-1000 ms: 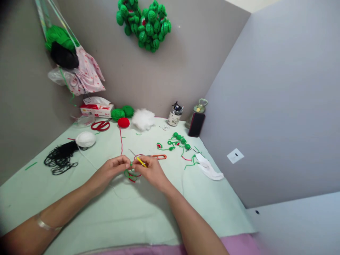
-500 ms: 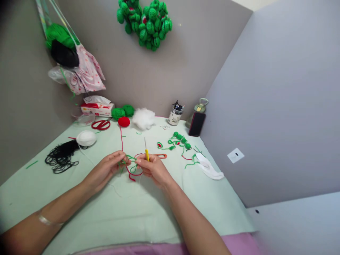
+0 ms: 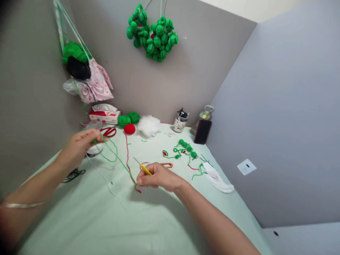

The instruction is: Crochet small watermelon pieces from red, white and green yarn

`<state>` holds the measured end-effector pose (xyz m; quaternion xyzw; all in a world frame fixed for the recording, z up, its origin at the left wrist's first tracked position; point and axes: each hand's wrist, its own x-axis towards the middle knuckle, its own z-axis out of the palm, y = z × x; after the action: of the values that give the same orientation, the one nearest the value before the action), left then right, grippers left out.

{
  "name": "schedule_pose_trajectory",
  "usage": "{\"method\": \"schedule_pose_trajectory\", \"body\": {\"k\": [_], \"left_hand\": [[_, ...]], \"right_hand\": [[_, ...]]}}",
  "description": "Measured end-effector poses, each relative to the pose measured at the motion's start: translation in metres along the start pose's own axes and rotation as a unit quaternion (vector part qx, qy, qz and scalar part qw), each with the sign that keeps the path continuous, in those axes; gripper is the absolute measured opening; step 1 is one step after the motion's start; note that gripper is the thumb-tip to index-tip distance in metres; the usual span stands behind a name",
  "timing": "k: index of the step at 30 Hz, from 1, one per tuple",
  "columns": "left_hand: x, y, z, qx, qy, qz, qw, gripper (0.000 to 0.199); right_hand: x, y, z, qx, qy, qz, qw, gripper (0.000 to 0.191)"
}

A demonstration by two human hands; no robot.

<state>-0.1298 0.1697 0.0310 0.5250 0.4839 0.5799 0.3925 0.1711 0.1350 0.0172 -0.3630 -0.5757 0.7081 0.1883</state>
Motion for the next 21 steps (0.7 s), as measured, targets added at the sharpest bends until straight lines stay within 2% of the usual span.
{"method": "schedule_pose_trajectory", "body": {"k": [3, 5, 6, 8, 10, 12, 14, 18, 21], "left_hand": [[0.036, 0.019, -0.037, 0.048, 0.110, 0.061, 0.991, 0.023], [0.054, 0.025, -0.058, 0.115, 0.150, 0.083, 0.979, 0.020], [0.060, 0.025, -0.067, 0.155, 0.143, 0.082, 0.974, 0.018], [0.070, 0.020, -0.080, 0.233, 0.087, 0.066, 0.966, 0.011], [0.077, 0.014, -0.090, 0.294, 0.030, 0.049, 0.954, 0.021], [0.084, 0.012, -0.099, 0.340, 0.002, 0.044, 0.939, 0.035], [0.092, 0.020, -0.107, 0.372, -0.012, 0.050, 0.927, 0.040], [0.110, 0.057, -0.113, 0.402, 0.001, 0.086, 0.912, 0.037], [0.120, 0.087, -0.104, 0.394, 0.031, 0.130, 0.909, 0.037]], "right_hand": [[0.014, -0.021, -0.004, -0.104, -0.076, -0.016, 0.991, 0.028], [0.030, -0.033, -0.003, -0.210, -0.113, -0.049, 0.970, 0.031], [0.039, -0.038, -0.001, -0.271, -0.123, -0.065, 0.952, 0.032], [0.062, -0.049, 0.000, -0.412, -0.113, -0.088, 0.900, 0.027], [0.090, -0.062, -0.005, -0.556, -0.048, -0.101, 0.824, 0.026], [0.124, -0.078, -0.017, -0.589, 0.025, -0.102, 0.801, 0.026], [0.165, -0.095, -0.033, -0.607, 0.086, -0.099, 0.784, 0.025], [0.247, -0.117, -0.051, -0.639, 0.197, -0.093, 0.738, 0.037], [0.292, -0.115, -0.048, -0.662, 0.227, -0.099, 0.707, 0.038]]}}
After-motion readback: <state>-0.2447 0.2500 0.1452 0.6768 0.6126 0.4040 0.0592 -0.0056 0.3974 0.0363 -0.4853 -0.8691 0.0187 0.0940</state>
